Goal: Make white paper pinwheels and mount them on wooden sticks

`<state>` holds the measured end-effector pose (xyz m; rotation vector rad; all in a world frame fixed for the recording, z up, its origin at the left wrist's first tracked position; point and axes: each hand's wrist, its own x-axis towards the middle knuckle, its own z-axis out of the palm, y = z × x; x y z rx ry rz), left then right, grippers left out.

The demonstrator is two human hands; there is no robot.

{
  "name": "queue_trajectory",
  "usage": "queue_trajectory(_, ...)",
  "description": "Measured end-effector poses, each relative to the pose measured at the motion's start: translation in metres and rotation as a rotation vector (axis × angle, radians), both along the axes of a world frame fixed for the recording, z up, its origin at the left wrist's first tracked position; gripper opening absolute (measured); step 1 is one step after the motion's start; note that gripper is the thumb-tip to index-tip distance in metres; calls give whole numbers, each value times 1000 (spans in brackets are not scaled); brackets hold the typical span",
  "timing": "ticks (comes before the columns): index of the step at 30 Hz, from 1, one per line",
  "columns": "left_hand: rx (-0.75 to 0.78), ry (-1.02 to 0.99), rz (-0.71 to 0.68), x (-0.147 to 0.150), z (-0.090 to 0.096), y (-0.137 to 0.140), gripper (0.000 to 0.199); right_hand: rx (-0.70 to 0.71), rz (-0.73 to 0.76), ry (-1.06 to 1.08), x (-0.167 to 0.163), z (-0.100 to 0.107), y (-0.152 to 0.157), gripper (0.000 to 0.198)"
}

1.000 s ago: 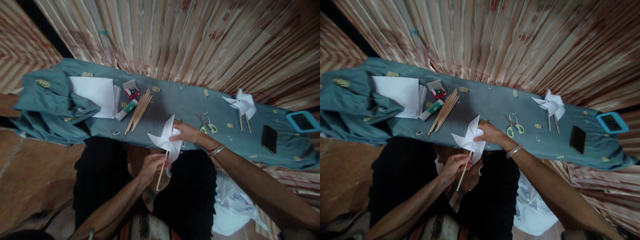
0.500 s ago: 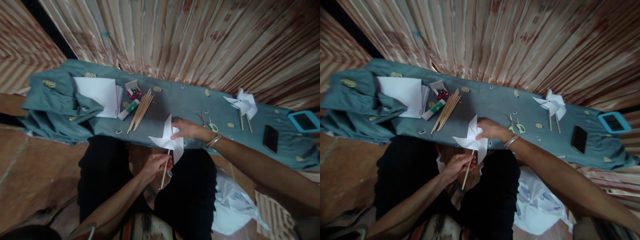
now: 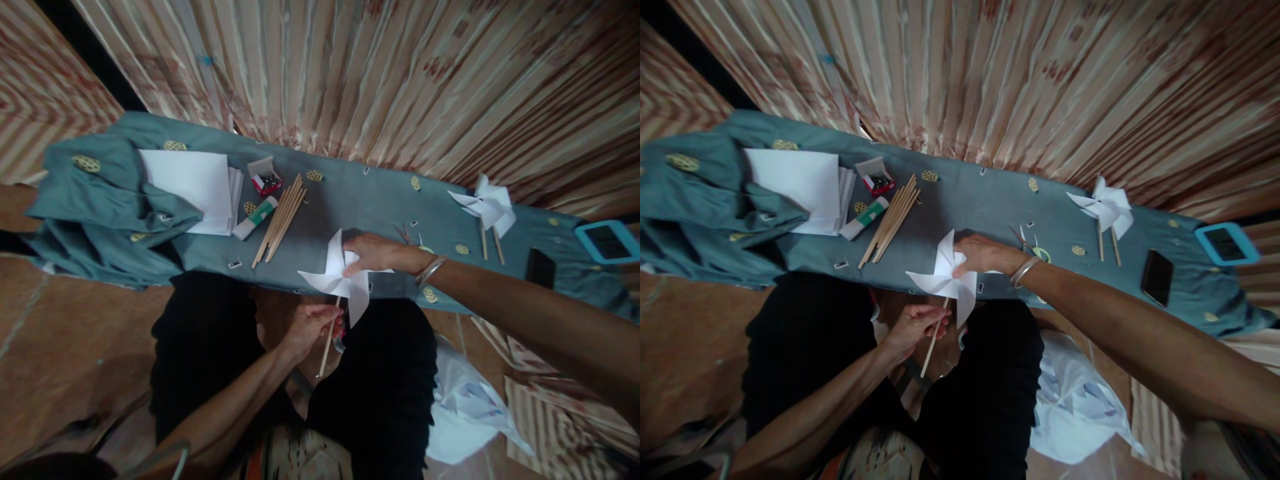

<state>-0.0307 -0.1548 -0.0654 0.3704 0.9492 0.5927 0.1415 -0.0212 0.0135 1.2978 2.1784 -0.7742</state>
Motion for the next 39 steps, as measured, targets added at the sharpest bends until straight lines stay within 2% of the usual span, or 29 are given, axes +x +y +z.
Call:
queue_trajectory(12, -48, -60, -4, 3, -6, 0, 46, -87, -90, 152, 4, 4, 2, 21)
queue_trajectory(21, -94, -60, 13, 4, 0, 1, 48, -112, -88, 135, 6, -5, 6, 22)
queue_trajectory(39, -153, -47, 57, 15, -3, -5, 49, -114, -115, 109, 4, -6, 6, 23)
